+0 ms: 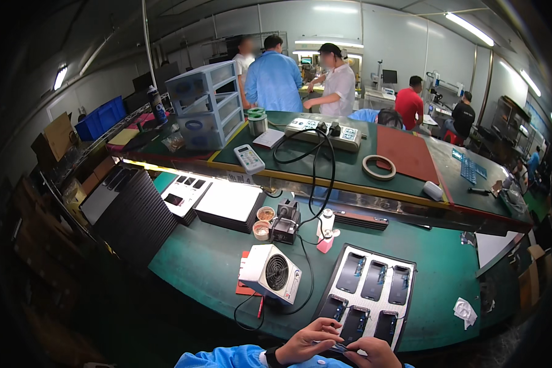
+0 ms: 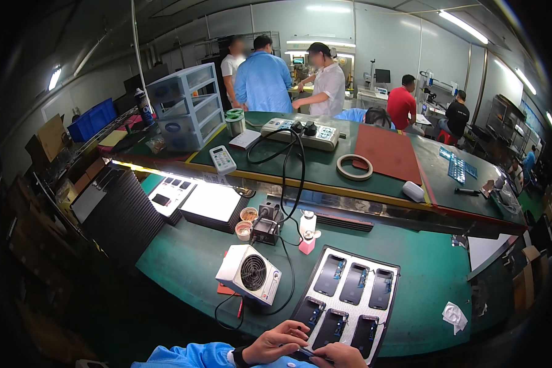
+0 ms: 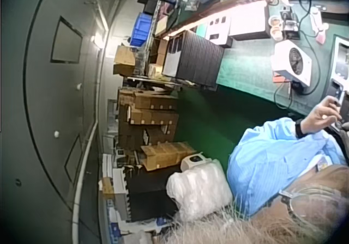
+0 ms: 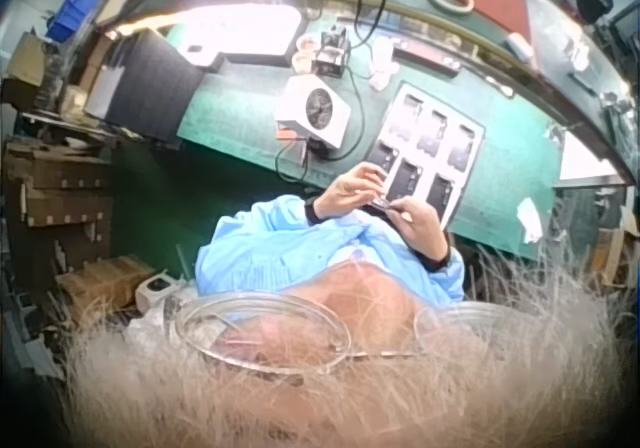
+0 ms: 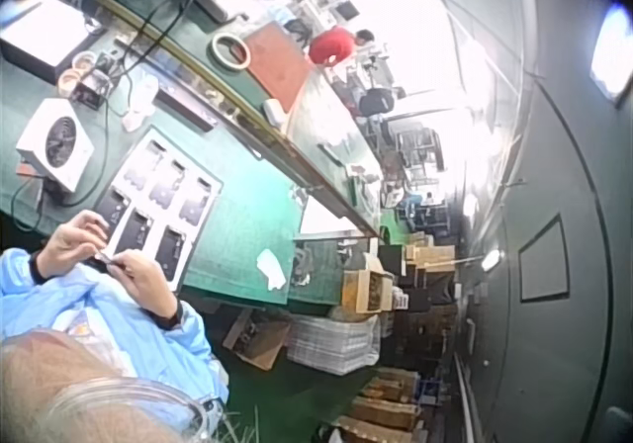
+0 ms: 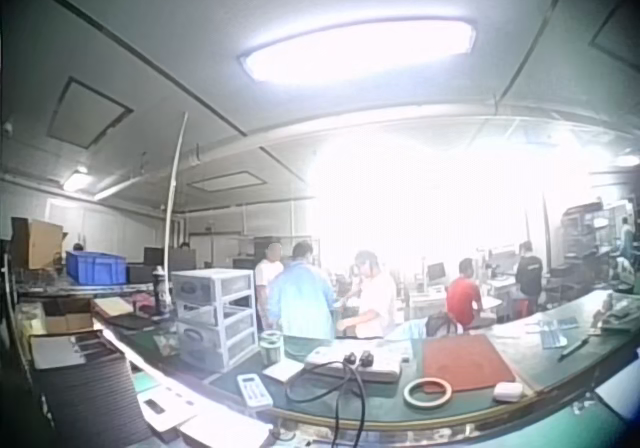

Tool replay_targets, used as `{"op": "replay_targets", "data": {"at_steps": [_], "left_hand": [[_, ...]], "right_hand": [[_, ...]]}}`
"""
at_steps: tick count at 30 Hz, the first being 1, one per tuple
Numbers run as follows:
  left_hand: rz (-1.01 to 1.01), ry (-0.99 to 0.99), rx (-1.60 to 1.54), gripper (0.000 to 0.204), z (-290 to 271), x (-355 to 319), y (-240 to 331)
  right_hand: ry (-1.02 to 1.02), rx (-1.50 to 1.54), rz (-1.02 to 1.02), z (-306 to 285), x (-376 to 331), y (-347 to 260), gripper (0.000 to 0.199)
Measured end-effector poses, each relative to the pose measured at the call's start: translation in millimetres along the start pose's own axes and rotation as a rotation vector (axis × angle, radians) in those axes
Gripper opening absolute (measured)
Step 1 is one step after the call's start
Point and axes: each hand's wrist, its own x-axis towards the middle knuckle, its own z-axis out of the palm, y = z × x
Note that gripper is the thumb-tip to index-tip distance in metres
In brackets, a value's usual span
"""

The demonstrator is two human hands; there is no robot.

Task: Assembling or repairing smartphone components on a production line.

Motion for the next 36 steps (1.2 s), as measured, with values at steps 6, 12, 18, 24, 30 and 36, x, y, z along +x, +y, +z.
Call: {"op": "replay_targets", "data": {"at_steps": [6, 12, 18, 24, 30, 36], "left_hand": [[-0.029, 0.013, -0.034, 0.021, -3, 3, 3], [0.028, 0.036, 0.063, 0.02, -7, 5, 8], [-0.001, 0.066, 0.025, 0.019, -11, 5, 5], [0.006, 0.076, 0.093, 0.02, -15, 4, 6], [0.0, 0.071, 0.12, 0.021, -16, 3, 3], [-0.022, 0.11, 0.05, 0.021, -14, 0, -4]], "right_hand": [[0.0, 0.002, -0.009, 0, 5, 0, 0.012], [-0.012, 0.017, 0.002, 3, 10, 1, 0.011], [-0.023, 0.001, 0.0, 5, 16, 1, 0.01], [-0.035, -0.011, 0.005, 6, 19, 1, 0.011], [-0.029, -0.016, 0.005, 7, 19, -4, 0.012], [-0.032, -0.004, 0.042, 9, 15, -2, 0.012]]}}
